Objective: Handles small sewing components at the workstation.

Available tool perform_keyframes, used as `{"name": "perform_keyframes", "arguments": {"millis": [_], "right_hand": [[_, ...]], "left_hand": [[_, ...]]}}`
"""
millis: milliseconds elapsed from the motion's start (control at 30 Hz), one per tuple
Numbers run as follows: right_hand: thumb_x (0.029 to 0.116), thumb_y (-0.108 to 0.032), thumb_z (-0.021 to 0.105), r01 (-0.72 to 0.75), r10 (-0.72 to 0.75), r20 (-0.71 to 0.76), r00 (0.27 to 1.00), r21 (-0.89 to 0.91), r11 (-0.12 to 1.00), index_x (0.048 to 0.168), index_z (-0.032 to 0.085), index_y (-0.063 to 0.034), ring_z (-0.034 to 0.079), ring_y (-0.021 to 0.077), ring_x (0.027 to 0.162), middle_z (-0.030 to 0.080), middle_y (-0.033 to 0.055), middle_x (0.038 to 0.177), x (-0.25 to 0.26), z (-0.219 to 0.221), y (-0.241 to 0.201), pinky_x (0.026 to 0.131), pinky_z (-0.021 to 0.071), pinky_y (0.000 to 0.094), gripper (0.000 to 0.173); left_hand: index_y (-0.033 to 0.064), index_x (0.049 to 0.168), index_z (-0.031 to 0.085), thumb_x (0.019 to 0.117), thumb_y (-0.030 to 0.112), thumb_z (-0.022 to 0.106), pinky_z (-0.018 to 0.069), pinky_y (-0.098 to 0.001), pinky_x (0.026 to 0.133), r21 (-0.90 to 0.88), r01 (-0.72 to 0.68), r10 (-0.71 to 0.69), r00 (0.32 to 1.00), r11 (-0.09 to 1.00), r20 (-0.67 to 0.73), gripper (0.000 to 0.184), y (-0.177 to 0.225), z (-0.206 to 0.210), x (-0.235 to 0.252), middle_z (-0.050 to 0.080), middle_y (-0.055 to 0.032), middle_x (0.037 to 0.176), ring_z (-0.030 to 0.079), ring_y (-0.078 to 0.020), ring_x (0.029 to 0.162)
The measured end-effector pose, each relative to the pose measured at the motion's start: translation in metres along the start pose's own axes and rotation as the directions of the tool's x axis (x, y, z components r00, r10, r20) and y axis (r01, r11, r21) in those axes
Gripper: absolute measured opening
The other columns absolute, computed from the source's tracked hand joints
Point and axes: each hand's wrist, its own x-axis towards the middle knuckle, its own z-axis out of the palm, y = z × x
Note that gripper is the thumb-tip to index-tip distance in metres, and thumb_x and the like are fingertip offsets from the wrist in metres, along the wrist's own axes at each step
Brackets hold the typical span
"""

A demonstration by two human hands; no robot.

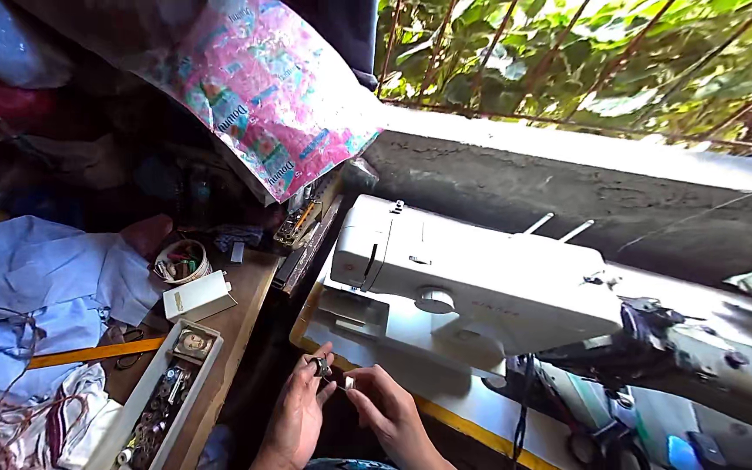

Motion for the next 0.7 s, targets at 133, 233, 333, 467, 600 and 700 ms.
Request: {"name": "perform_keyframes", "arguments": {"millis": [133, 233, 333, 467, 600, 700], "right_hand": [[0.1005, -0.014, 0.059, -0.091, 0.086, 0.034, 0.996, 0.194, 0.977, 0.114, 0.063, 0.0027, 0.062, -0.0006, 0.066, 0.069, 0.0042, 0.098, 0.001, 0.0, -0.011, 0.058, 0.0547, 0.0163, 0.021], [0.1002, -0.012, 0.06, -0.071, 0.067, 0.027, 0.997, 0.214, 0.974, 0.115, 0.063, 0.0035, 0.062, -0.0007, 0.069, 0.068, 0.0049, 0.1, 0.0, 0.001, -0.014, 0.061, 0.0554, 0.016, 0.022], [0.1, -0.011, 0.059, -0.094, 0.099, -0.014, 0.995, 0.223, 0.97, 0.117, 0.063, 0.0046, 0.061, -0.001, 0.069, 0.067, 0.0043, 0.099, -0.005, -0.001, -0.015, 0.061, 0.0551, 0.016, 0.023], [0.1002, -0.011, 0.059, -0.158, 0.183, -0.065, 0.981, 0.276, 0.948, 0.115, 0.063, 0.0025, 0.061, -0.0014, 0.066, 0.067, 0.0013, 0.096, -0.01, -0.003, -0.015, 0.058, 0.0543, 0.0158, 0.021], [0.0999, -0.011, 0.06, -0.174, 0.198, -0.053, 0.979, 0.297, 0.939, 0.115, 0.063, 0.0022, 0.06, -0.0016, 0.067, 0.067, 0.001, 0.095, -0.011, 0.001, -0.018, 0.059, 0.0534, 0.0153, 0.021], [0.1004, -0.012, 0.059, -0.159, 0.184, -0.046, 0.982, 0.332, 0.93, 0.115, 0.063, 0.0018, 0.06, -0.0019, 0.068, 0.066, 0.0008, 0.097, -0.01, 0.002, -0.02, 0.061, 0.0538, 0.0153, 0.021]], "left_hand": [[0.002, 0.103, 0.057, 0.1024, 0.01, 0.044, 0.0588, -0.0339, 0.089, 0.015, -0.125, 0.125, 0.992, 0.992, -0.006, 0.015, -0.007, -0.005, -0.006, 0.073, -0.0149, 0.11, 0.073, -0.0198, 0.099], [-0.0004, 0.099, 0.066, 0.098, 0.004, 0.057, 0.0611, -0.0329, 0.085, 0.034, -0.148, 0.148, 0.989, 0.988, 0.004, 0.01, -0.01, -0.013, -0.008, 0.075, -0.0157, 0.105, 0.075, -0.0193, 0.092], [-0.0019, 0.105, 0.071, 0.093, 0.005, 0.067, 0.0619, -0.0289, 0.082, -0.124, -0.031, 0.034, 0.999, 0.992, 0.02, 0.014, -0.003, -0.019, -0.013, 0.076, -0.0158, 0.104, 0.076, -0.0183, 0.09], [-0.0023, 0.112, 0.071, 0.0895, 0.0, 0.069, 0.062, -0.0302, 0.084, -0.106, 0.031, -0.022, 0.996, 0.994, 0.087, 0.023, 0.004, -0.025, -0.019, 0.076, -0.0151, 0.103, 0.076, -0.0193, 0.092], [-0.0047, 0.12, 0.061, 0.0984, -0.006, 0.046, 0.0619, -0.0384, 0.089, 0.043, 0.086, -0.085, 0.996, 0.995, -0.026, 0.026, 0.004, -0.021, -0.023, 0.075, -0.016, 0.106, 0.075, -0.0251, 0.096], [-0.0039, 0.117, 0.059, 0.1026, -0.006, 0.041, 0.0637, -0.0381, 0.082, 0.048, 0.14, -0.133, 0.981, 0.989, -0.141, 0.023, 0.001, -0.017, -0.026, 0.075, -0.0142, 0.098, 0.076, -0.0245, 0.088]]}}
